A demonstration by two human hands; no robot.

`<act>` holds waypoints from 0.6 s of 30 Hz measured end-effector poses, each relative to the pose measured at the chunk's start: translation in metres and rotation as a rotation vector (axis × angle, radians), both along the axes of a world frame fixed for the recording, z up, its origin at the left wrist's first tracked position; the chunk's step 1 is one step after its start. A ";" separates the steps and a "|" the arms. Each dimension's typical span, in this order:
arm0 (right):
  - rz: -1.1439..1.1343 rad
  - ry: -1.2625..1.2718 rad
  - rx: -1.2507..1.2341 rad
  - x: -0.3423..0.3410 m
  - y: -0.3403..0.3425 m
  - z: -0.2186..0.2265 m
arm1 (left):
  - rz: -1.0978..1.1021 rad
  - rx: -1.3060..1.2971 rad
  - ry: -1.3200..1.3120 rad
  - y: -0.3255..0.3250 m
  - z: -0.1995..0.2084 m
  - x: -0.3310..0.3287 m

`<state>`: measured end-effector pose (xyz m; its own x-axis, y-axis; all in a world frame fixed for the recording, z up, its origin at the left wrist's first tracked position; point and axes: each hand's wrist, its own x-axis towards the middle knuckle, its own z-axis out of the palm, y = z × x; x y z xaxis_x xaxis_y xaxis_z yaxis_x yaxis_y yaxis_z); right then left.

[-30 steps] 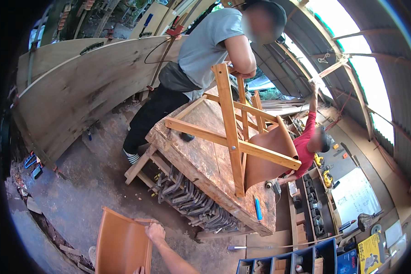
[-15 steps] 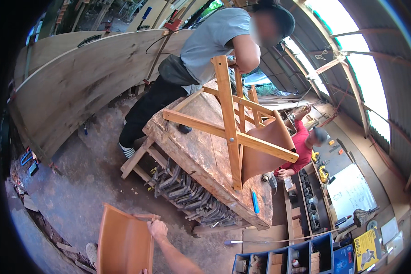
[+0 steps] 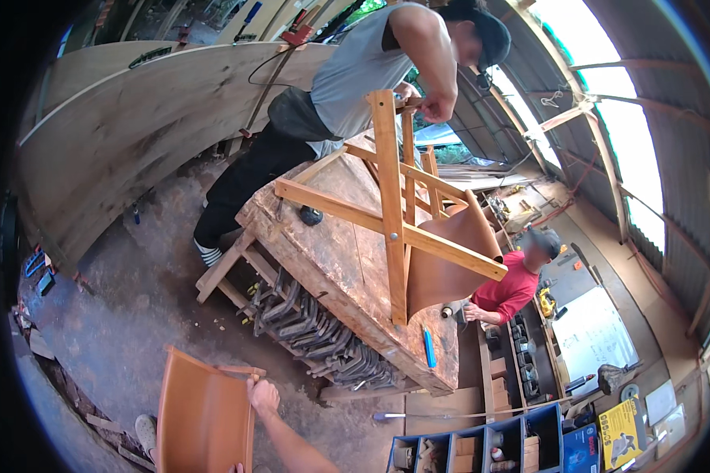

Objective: Assemble wood and leather components to build chairs.

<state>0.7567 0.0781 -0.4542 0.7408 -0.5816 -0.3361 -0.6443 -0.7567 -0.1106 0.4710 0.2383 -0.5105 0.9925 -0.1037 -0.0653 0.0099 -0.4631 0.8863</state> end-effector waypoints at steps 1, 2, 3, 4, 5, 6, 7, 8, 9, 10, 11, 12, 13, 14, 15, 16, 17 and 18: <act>-0.020 -0.002 -0.004 0.004 -0.001 -0.001 | 0.006 0.000 0.001 0.000 0.001 0.000; -0.043 -0.005 -0.008 0.004 -0.002 -0.002 | 0.002 0.000 0.004 0.000 0.003 -0.001; -0.047 -0.003 -0.009 0.001 0.000 -0.005 | -0.006 0.003 0.002 0.001 0.004 -0.002; -0.043 -0.001 -0.004 -0.003 0.003 -0.007 | -0.015 0.005 0.000 0.001 0.006 -0.003; -0.036 -0.001 0.003 -0.005 0.005 -0.008 | -0.019 0.008 -0.005 0.001 0.006 -0.001; -0.036 -0.003 0.003 -0.008 0.005 -0.008 | -0.024 0.011 -0.011 0.001 0.007 0.001; -0.005 0.003 0.006 -0.012 0.005 -0.006 | -0.028 0.014 -0.017 0.001 0.007 0.003; 0.027 0.009 0.013 -0.014 0.006 -0.004 | -0.032 0.020 -0.023 0.002 0.006 0.005; 0.028 0.007 0.016 -0.010 0.003 -0.001 | -0.030 0.001 0.001 0.003 0.005 0.004; 0.047 0.033 0.018 -0.002 -0.001 0.002 | -0.028 0.004 0.000 0.003 0.004 0.004; 0.063 0.060 0.018 0.003 -0.003 0.005 | -0.029 -0.007 0.020 0.002 0.005 0.003; 0.063 0.060 0.018 0.007 -0.002 0.007 | -0.028 -0.019 0.041 0.002 0.005 0.002; 0.051 0.047 0.006 0.012 -0.002 0.009 | -0.028 -0.020 0.041 0.002 0.005 0.003; 0.040 0.034 -0.007 0.012 -0.003 0.010 | -0.018 -0.028 0.026 0.002 0.006 0.003; 0.042 0.035 -0.011 0.008 -0.002 0.008 | -0.007 -0.037 0.010 0.001 0.007 0.003; 0.033 0.029 -0.001 0.000 0.002 0.006 | -0.005 -0.041 0.011 0.001 0.006 0.001; 0.029 0.022 0.012 -0.003 0.009 0.006 | -0.002 -0.036 -0.009 0.002 0.003 0.001; 0.037 0.021 0.012 -0.005 0.010 0.008 | 0.002 -0.032 -0.029 0.003 0.002 0.000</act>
